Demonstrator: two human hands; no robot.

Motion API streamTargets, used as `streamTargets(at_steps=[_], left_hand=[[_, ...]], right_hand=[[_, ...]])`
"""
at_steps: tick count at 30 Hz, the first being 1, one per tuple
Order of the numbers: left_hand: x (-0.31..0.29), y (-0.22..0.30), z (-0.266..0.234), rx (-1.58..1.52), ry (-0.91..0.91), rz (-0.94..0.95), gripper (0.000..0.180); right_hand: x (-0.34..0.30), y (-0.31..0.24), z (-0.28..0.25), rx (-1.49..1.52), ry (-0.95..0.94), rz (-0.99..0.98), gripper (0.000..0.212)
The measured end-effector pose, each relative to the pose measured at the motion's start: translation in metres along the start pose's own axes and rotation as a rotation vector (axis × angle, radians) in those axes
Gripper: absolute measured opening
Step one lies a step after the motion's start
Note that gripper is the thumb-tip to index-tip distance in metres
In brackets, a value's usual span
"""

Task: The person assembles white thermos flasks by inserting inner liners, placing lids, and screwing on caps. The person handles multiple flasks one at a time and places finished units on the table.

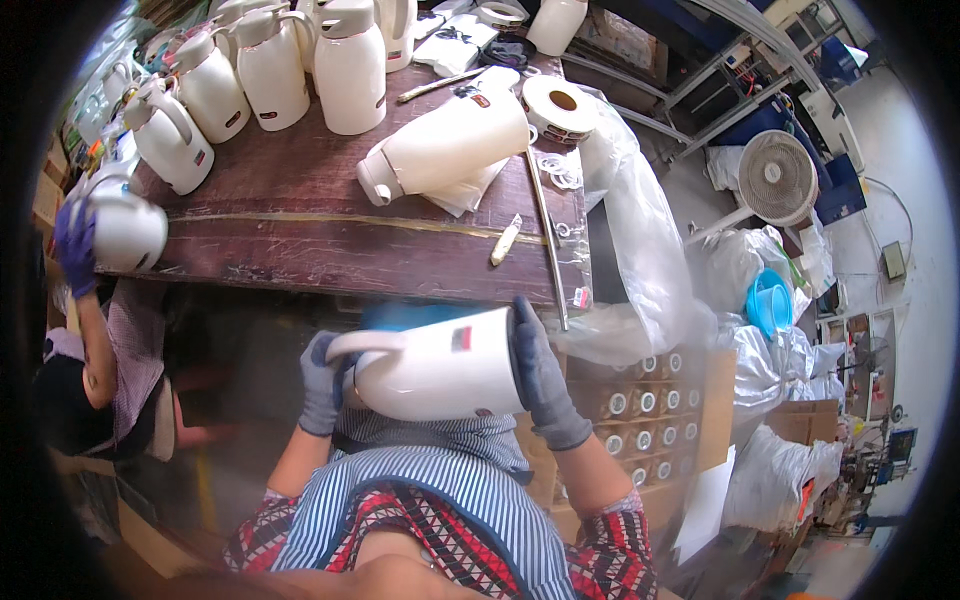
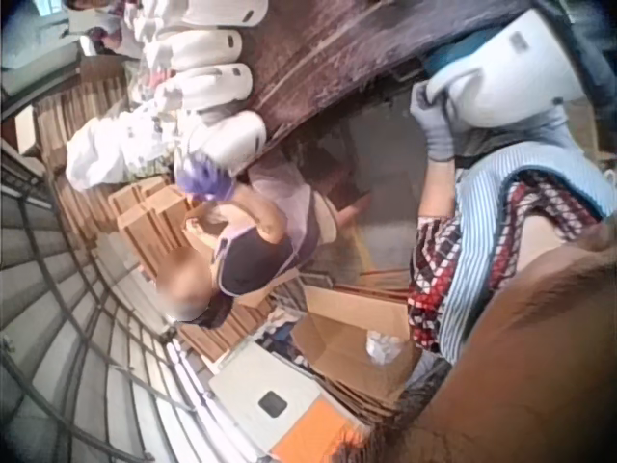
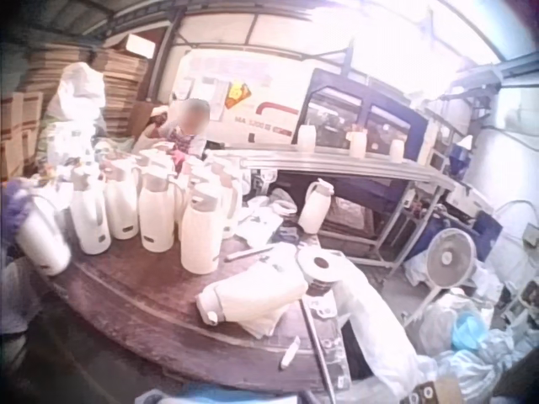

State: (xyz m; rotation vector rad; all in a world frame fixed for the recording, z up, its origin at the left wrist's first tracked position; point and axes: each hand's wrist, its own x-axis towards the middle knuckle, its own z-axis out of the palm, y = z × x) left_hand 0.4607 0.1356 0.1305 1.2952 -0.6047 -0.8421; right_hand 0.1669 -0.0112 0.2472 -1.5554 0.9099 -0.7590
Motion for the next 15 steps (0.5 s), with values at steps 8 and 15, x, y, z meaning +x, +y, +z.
streamTargets(at_steps=[8, 15], left_hand=[[0.036, 0.044, -0.004, 0.183, -0.186, 0.021, 0.011], [0.029, 0.109, 0.014, 0.260, -0.148, 0.154, 0.017]], right_hand=[[-0.008, -0.015, 0.006, -0.241, -0.129, -0.447, 0.087], [-0.031, -0.002, 0.005, 0.248, 0.069, -0.270, 0.092]])
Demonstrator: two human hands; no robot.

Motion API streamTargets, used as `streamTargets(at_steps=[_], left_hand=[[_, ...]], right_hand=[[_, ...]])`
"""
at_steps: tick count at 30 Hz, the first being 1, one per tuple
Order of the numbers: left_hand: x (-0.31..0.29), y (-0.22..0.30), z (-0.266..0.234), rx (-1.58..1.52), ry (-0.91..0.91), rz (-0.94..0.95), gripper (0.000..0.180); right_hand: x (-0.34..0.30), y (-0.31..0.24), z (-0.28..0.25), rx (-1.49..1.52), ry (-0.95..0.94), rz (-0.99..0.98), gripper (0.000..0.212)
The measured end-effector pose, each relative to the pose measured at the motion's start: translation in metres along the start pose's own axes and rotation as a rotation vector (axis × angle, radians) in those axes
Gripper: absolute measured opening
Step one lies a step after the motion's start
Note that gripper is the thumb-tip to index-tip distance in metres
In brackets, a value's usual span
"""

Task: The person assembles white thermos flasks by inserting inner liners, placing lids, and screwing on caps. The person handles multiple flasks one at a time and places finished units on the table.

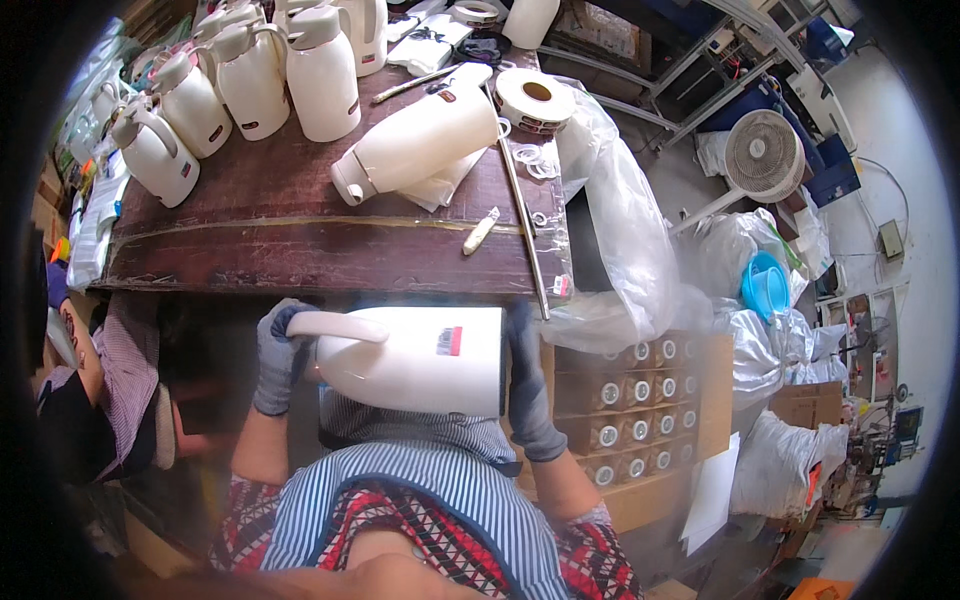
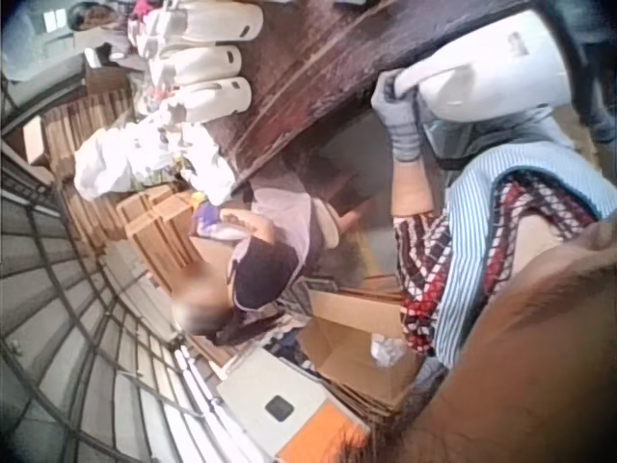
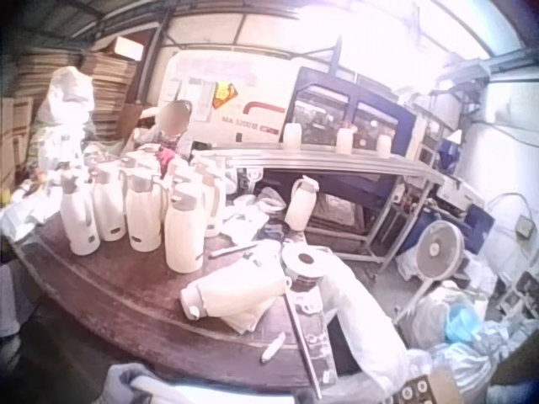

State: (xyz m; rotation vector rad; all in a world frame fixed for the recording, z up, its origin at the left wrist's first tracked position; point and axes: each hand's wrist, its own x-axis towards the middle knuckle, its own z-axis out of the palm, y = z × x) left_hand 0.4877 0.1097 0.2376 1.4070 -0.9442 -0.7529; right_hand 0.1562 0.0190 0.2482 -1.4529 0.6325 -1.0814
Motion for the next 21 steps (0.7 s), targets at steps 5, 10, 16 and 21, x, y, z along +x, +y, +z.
streamTargets(at_steps=[5, 10, 16, 21], left_hand=[[-0.016, 0.044, 0.027, 0.651, -0.115, 0.839, 0.030], [0.000, 0.045, 0.019, 0.086, -0.032, 0.187, 0.021], [-0.003, 0.074, 0.027, 0.621, -0.039, 0.982, 0.004], [-0.013, 0.073, 0.025, 0.328, 0.015, 0.541, 0.017]], right_hand=[[0.026, 0.036, -0.048, 0.468, 0.111, 0.957, 0.097], [-0.001, 0.041, -0.039, 0.064, 0.065, 0.167, 0.094], [0.000, 0.056, -0.051, -0.558, -0.271, -0.053, 0.079], [0.011, 0.027, -0.028, -0.080, 0.046, -0.032, 0.088]])
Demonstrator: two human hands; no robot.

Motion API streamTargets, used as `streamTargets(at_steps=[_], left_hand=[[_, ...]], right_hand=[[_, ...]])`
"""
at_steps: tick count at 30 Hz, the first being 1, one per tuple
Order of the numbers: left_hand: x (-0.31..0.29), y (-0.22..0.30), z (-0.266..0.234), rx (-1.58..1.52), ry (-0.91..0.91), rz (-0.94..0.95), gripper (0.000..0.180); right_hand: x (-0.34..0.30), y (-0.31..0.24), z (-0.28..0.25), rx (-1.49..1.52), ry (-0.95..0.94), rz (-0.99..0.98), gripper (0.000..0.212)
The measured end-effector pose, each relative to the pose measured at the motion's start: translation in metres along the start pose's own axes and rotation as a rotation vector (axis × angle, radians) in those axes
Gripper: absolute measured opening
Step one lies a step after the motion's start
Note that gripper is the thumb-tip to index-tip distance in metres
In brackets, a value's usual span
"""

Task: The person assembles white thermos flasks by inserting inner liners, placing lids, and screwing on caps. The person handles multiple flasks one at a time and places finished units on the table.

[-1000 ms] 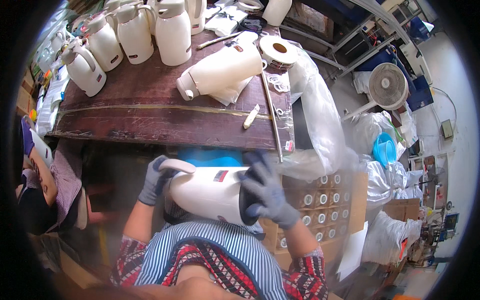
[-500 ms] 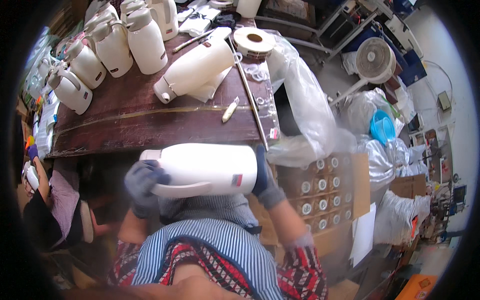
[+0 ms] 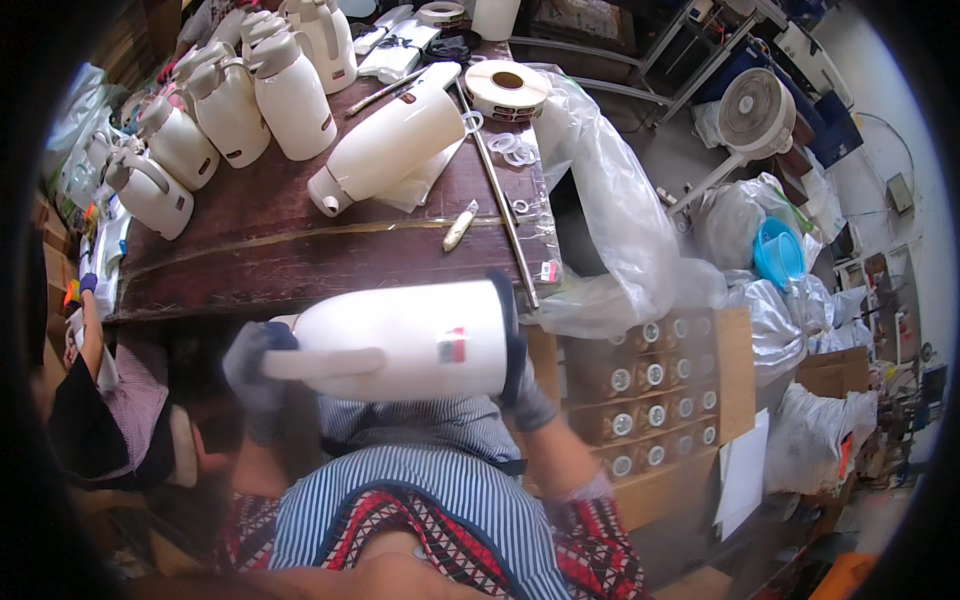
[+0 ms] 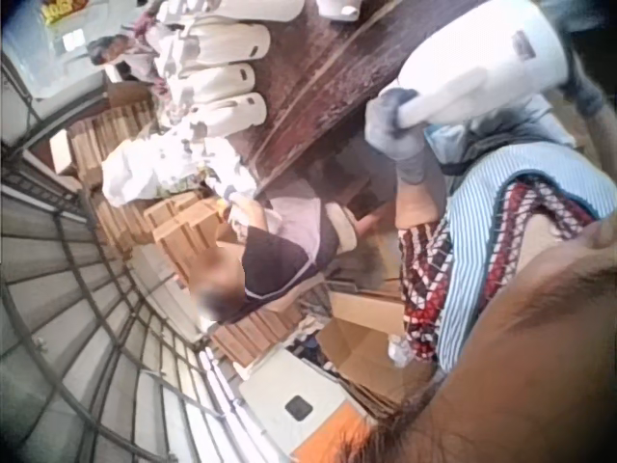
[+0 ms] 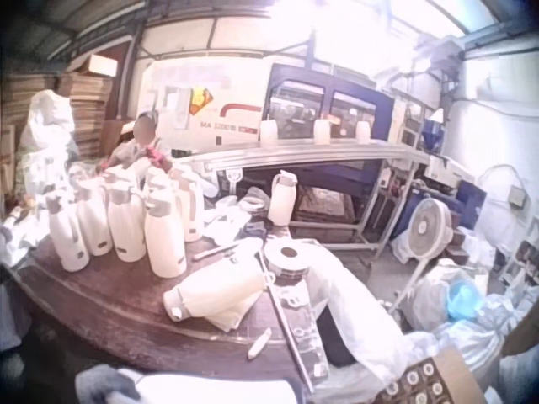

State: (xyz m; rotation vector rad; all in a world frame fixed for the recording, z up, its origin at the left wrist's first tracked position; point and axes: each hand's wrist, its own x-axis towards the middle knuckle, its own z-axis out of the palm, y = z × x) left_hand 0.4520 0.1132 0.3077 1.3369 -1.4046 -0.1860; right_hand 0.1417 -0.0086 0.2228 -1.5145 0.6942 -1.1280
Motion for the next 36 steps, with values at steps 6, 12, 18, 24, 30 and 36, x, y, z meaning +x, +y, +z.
streamTargets(at_steps=[6, 12, 18, 24, 30, 36], left_hand=[[-0.020, -0.041, 0.007, -0.139, 0.081, -0.134, 0.012], [-0.061, -0.161, 0.039, -0.713, 0.079, -0.569, 0.013], [-0.090, -0.155, 0.077, -0.419, 0.267, -0.473, 0.010], [-0.109, -0.170, 0.055, -0.367, 0.313, -0.439, 0.021], [-0.089, -0.198, 0.041, -0.508, 0.293, -0.635, 0.043], [-0.079, -0.193, 0.043, -0.456, 0.280, -0.645, 0.055]], right_hand=[[0.016, -0.026, 0.009, 0.394, 0.112, 0.635, 0.081], [0.044, -0.053, 0.005, -0.625, -0.353, -0.379, 0.095], [0.043, -0.008, 0.010, -0.640, -0.237, -0.037, 0.094], [0.074, -0.037, 0.028, -0.130, -0.351, 0.210, 0.081], [0.194, 0.093, -0.089, -1.257, -0.005, 0.001, 0.033], [0.204, 0.131, -0.141, -1.337, -0.283, -0.107, 0.035]])
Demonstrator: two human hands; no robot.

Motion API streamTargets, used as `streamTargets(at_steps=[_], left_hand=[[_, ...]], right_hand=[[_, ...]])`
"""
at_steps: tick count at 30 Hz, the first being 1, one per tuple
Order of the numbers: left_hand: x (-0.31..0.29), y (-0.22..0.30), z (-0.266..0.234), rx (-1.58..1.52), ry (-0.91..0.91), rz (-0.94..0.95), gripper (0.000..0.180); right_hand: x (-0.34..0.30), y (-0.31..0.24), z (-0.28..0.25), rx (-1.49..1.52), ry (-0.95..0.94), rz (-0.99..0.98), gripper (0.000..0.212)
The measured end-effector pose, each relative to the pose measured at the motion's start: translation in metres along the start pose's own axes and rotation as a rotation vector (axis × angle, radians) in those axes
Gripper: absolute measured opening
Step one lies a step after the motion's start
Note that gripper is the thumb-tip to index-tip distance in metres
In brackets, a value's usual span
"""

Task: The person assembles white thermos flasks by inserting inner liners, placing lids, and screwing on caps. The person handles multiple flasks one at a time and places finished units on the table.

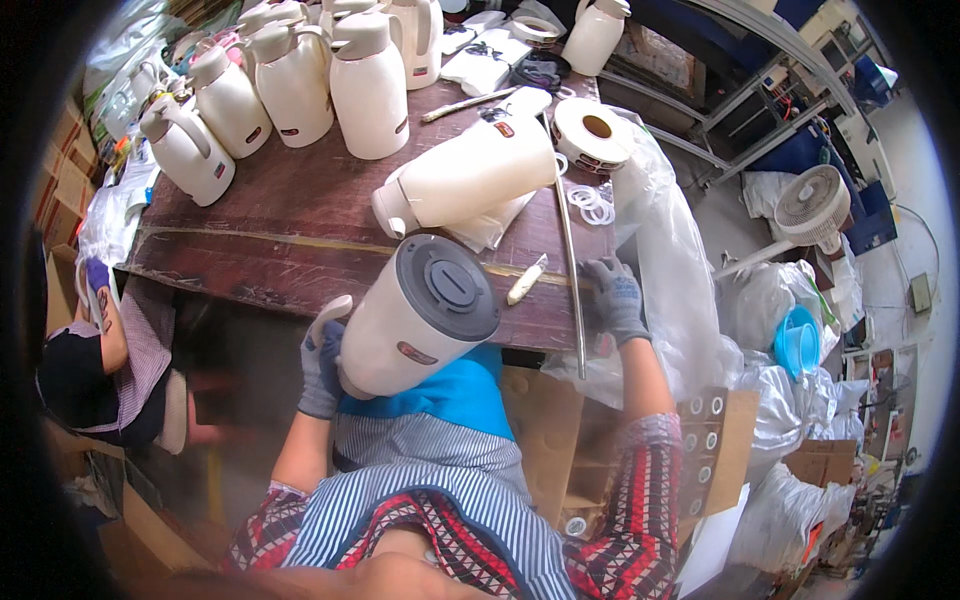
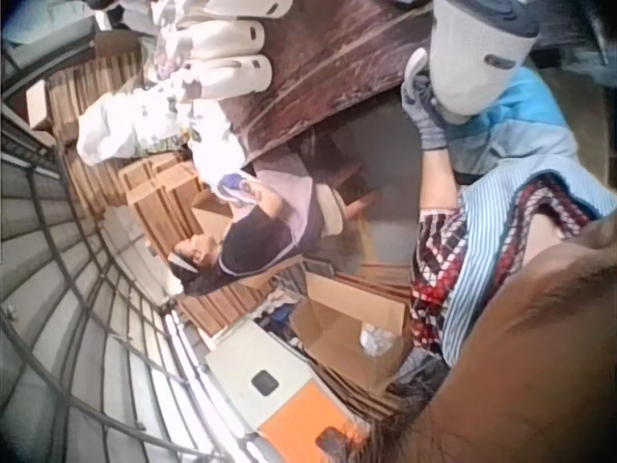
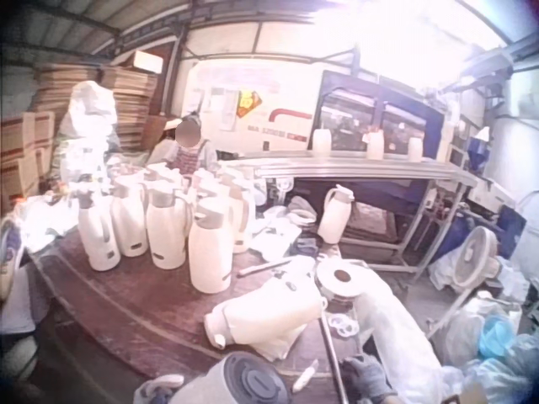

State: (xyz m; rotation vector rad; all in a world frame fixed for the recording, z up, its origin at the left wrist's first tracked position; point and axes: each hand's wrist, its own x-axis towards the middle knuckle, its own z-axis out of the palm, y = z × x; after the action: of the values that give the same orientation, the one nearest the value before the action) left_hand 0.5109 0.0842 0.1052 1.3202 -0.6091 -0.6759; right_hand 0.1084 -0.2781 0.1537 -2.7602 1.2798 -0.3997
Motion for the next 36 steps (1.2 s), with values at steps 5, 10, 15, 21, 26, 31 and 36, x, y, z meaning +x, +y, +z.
streamTargets(at_steps=[5, 10, 15, 21, 26, 31, 36], left_hand=[[-0.002, 0.002, 0.000, -0.086, 0.023, -0.066, 0.053], [0.000, -0.006, 0.008, -0.225, 0.024, -0.111, 0.039], [0.003, -0.002, 0.008, -0.198, 0.035, -0.095, 0.013], [0.004, 0.006, 0.010, -0.393, 0.024, -0.193, 0.004], [-0.002, 0.008, 0.015, -0.317, -0.047, -0.120, 0.006], [-0.001, 0.016, 0.019, -0.313, -0.074, -0.143, 0.008], [0.010, -0.020, -0.008, -0.452, -0.223, -0.207, 0.026]], right_hand=[[-0.005, -0.022, -0.016, -0.206, -0.068, -0.043, 0.030], [-0.005, -0.014, 0.001, -0.276, -0.019, -0.059, 0.020], [-0.026, -0.042, -0.018, 0.620, 0.277, 0.344, 0.037], [-0.046, -0.147, -0.110, 1.511, -0.274, 0.576, 0.043], [-0.040, -0.234, -0.150, 1.129, -0.166, 0.243, 0.038], [-0.036, -0.241, -0.158, 0.656, -0.143, 0.012, 0.032], [-0.028, -0.238, -0.183, 0.537, -0.364, -0.294, 0.030]])
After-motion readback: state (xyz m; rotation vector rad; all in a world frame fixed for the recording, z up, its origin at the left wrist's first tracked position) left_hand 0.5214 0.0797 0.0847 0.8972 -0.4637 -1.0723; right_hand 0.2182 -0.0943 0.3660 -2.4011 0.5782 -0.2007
